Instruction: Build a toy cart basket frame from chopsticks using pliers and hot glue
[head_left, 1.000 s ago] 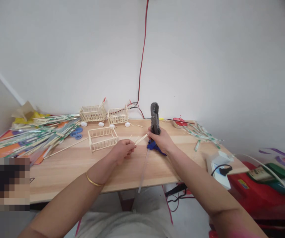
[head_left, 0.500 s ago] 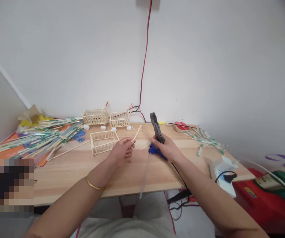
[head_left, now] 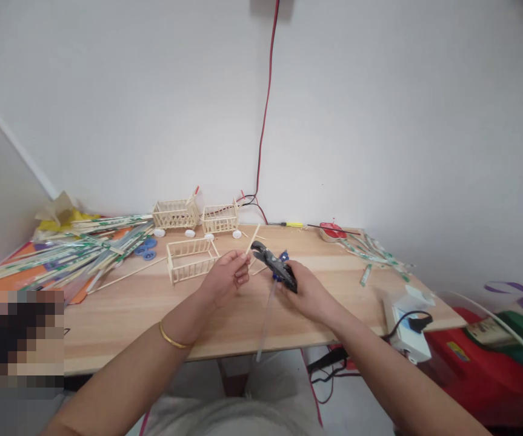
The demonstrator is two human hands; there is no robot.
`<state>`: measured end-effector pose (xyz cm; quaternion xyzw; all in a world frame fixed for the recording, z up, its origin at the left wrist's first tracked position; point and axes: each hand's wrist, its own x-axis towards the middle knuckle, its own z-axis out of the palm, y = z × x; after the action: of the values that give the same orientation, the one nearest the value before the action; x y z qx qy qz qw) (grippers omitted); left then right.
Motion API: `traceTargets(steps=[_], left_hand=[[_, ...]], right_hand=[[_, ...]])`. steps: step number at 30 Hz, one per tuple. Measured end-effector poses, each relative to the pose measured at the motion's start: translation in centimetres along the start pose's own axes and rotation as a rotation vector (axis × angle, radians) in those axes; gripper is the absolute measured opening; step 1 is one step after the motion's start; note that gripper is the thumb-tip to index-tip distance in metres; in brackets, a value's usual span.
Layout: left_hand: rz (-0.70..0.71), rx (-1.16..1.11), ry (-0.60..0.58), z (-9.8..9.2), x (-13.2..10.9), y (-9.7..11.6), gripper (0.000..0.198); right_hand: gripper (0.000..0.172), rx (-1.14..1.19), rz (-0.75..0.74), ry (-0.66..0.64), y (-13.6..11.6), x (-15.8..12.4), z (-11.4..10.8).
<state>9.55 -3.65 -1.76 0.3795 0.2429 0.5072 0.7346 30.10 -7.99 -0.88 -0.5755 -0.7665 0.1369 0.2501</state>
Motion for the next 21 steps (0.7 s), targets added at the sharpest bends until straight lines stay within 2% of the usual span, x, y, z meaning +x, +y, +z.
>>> traceTargets(steps=[10,14,21], left_hand=[[-0.015,0.113,0.001,0.9,-0.3,0.3,0.029],[0.002,0.162,-0.016,0.9,-0.4,0.3,0.029],[0.048,0.245,-0.051,0.4,-0.4,0.0,0.028]], right_hand=[[0.030,-0.118,-0.040,-0.006,-1.6,0.5,0.3],[0.021,-0.132,-0.011,-0.016,-2.0,0.4,-0.1],[0.019,-0.165,0.011,-0.037,-2.0,0.1,-0.4]])
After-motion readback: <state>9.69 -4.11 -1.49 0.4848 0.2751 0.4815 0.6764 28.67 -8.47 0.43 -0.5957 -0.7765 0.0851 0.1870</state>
